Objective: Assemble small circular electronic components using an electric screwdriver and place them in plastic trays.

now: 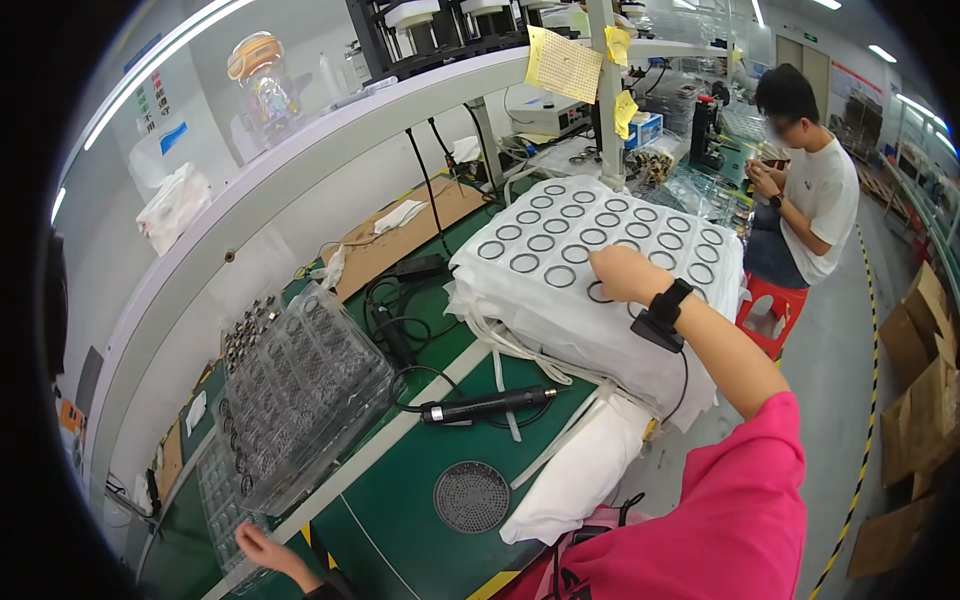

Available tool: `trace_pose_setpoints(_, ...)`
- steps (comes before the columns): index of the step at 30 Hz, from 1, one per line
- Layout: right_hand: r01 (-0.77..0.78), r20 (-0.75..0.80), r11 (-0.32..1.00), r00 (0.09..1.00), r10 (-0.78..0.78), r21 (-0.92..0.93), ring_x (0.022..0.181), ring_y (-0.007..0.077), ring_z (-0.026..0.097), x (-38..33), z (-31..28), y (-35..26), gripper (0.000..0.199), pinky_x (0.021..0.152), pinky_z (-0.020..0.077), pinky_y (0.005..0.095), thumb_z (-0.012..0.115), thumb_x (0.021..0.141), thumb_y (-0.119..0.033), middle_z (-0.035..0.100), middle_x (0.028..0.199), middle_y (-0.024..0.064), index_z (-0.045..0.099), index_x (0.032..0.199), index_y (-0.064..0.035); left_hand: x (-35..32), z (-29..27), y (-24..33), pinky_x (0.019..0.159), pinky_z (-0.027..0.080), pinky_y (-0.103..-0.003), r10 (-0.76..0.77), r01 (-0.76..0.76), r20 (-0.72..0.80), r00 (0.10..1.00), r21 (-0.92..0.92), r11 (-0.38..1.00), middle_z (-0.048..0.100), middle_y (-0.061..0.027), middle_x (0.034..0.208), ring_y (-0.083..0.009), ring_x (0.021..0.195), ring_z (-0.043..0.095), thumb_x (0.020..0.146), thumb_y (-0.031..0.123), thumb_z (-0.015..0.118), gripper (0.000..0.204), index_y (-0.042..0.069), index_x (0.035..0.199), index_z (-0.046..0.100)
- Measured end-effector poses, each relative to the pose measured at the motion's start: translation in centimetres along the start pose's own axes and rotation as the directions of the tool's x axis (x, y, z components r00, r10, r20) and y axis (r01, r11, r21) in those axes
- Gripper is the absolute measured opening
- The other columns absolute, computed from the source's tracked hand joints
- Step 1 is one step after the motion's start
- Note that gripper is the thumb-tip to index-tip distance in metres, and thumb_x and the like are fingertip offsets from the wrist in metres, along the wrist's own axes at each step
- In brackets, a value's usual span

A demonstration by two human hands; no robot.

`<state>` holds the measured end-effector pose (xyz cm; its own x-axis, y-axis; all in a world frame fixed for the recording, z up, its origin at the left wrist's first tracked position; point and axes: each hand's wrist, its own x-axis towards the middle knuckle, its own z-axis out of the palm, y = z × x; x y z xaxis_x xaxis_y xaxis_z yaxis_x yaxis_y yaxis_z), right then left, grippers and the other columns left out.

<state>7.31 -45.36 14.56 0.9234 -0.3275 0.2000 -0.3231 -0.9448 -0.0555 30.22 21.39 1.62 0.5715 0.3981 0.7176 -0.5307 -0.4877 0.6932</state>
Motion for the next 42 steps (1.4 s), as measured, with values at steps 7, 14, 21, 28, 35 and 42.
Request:
trace_pose_setpoints(7,0.006,0.005,0.998,1.0,-0.006,0.057,0.079,0.0356,0.063,2.9,-1.1,3.1,0.011,0.068,0.0497,0.0403,0.057,0.07,0.002,0.064,0.077,0.0189,0.062,0.08,0.0017,-7.2,7.8,16.3,0.066,0.041,-0.028,0.138,0.005,0.597,0.79,-0.232,0.973,0.053,-0.0076,0.076,-0.0159,0.071,0.051,0.087,0.004,0.052,0.008,-0.001,0.083,0.055)
trace_pose_setpoints(14,0.056,0.105,0.984,0.992,-0.075,0.171,0.078,0.0337,0.06,3.3,0.3,4.4,0.013,0.069,0.0475,0.04,0.056,0.073,0.002,0.059,0.079,0.0151,0.057,0.085,-0.0006,-8.9,17.8,28.9,0.078,0.047,-0.033,0.421,0.127,0.899,0.118,-0.434,0.892,0.065,-0.011,0.097,-0.0225,0.09,0.061,0.081,0.002,0.059,0.025,0.001,0.106,0.062)
trace_pose_setpoints(21,0.208,-0.003,0.944,0.977,-0.214,0.255,0.085,0.0354,0.057,7.1,-1.1,5.3,0.01,0.074,0.0461,0.0404,0.056,0.075,0.003,0.056,0.09,0.0155,0.057,0.084,-0.0007,-13.4,32.6,36.2,0.093,0.044,-0.035,0.647,0.051,0.751,0.134,-0.657,0.752,0.062,-0.0127,0.11,-0.0307,0.107,0.055,0.083,0.0,0.055,0.031,0.002,0.113,0.06)
trace_pose_setpoints(28,0.22,-0.116,0.944,0.974,-0.196,0.245,0.081,0.0362,0.058,9.7,3.3,8.2,0.011,0.072,0.0474,0.0409,0.058,0.07,0.003,0.058,0.086,0.0183,0.058,0.08,-0.0003,-18.7,39.2,38.1,0.086,0.046,-0.037,0.781,-0.209,0.624,-0.036,-0.769,0.604,0.062,-0.0088,0.107,-0.03,0.097,0.053,0.071,-0.008,0.053,0.042,0.003,0.111,0.058)
trace_pose_setpoints(35,0.107,-0.082,0.954,0.993,-0.087,0.281,0.088,0.0349,0.057,11.6,0.9,12.5,0.024,0.077,0.0472,0.0383,0.052,0.068,0.008,0.057,0.09,0.0165,0.062,0.086,-0.0028,-19.1,40.6,39.3,0.079,0.049,-0.038,0.704,-0.322,0.707,-0.065,-0.683,0.656,0.06,-0.0076,0.094,-0.0299,0.093,0.054,0.072,-0.008,0.053,0.027,0.004,0.095,0.061)
trace_pose_setpoints(42,0.082,-0.03,0.988,0.996,-0.079,0.132,0.086,0.0351,0.057,12.7,2.5,12.0,0.016,0.074,0.0476,0.0397,0.057,0.066,0.006,0.059,0.086,0.0144,0.057,0.08,-0.0022,-18.9,41.3,39.5,0.078,0.047,-0.038,0.798,-0.455,0.595,-0.094,-0.739,0.497,0.06,-0.0078,0.087,-0.0275,0.086,0.055,0.07,-0.003,0.056,0.018,0.005,0.086,0.061)
